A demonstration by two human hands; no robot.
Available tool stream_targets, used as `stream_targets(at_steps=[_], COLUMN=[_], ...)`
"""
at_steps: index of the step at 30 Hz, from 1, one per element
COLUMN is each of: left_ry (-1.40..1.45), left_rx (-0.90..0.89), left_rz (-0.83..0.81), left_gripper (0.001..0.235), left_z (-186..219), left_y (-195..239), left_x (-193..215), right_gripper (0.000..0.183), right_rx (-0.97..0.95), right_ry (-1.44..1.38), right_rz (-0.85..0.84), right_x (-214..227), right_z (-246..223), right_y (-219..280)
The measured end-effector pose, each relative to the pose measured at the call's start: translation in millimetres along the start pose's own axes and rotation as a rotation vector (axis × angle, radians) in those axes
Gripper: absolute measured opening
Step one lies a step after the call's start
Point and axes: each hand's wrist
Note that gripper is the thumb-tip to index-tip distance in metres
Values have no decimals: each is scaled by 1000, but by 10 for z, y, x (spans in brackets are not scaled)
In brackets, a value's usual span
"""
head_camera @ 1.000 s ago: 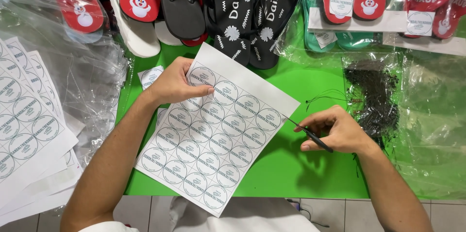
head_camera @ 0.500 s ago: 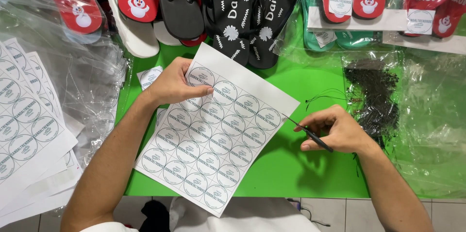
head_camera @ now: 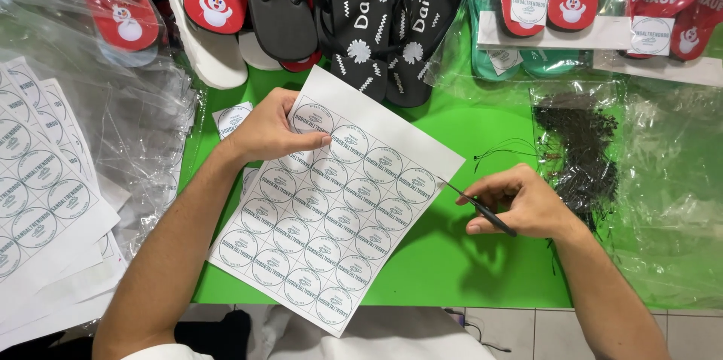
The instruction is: Using scissors to cut out circular labels from a printed sheet of paper on a workbench.
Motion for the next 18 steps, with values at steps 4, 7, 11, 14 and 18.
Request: stream_targets(at_steps=[4, 7, 11, 14, 18], left_ry=[3, -3, -4, 0, 6], left_rx=[5, 10, 5, 1, -5], left_rz=[1, 2, 0, -2, -7], left_gripper=[13, 14, 13, 12, 12], left_z=[-41, -26, -39, -18, 7], left_y=[5, 7, 7, 6, 1], left_x=[6, 3, 10, 6, -2], right_gripper=[35, 35, 34, 34, 34], right_rx=[-1, -8, 10, 12, 17], right_ry=[4, -1, -3, -7, -14], right_rz=[2, -6, 3, 0, -9], right_x=[4, 0, -2, -1, 1], right_z=[2, -3, -3, -14, -34], right_y=[4, 0, 10, 14, 0])
Point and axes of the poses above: each hand's wrist, its own y-axis away from the middle knuckle, its own x-axis out of the back of the hand, z = x × y, and after that the axes turned 5 degrees about -x, right-handed
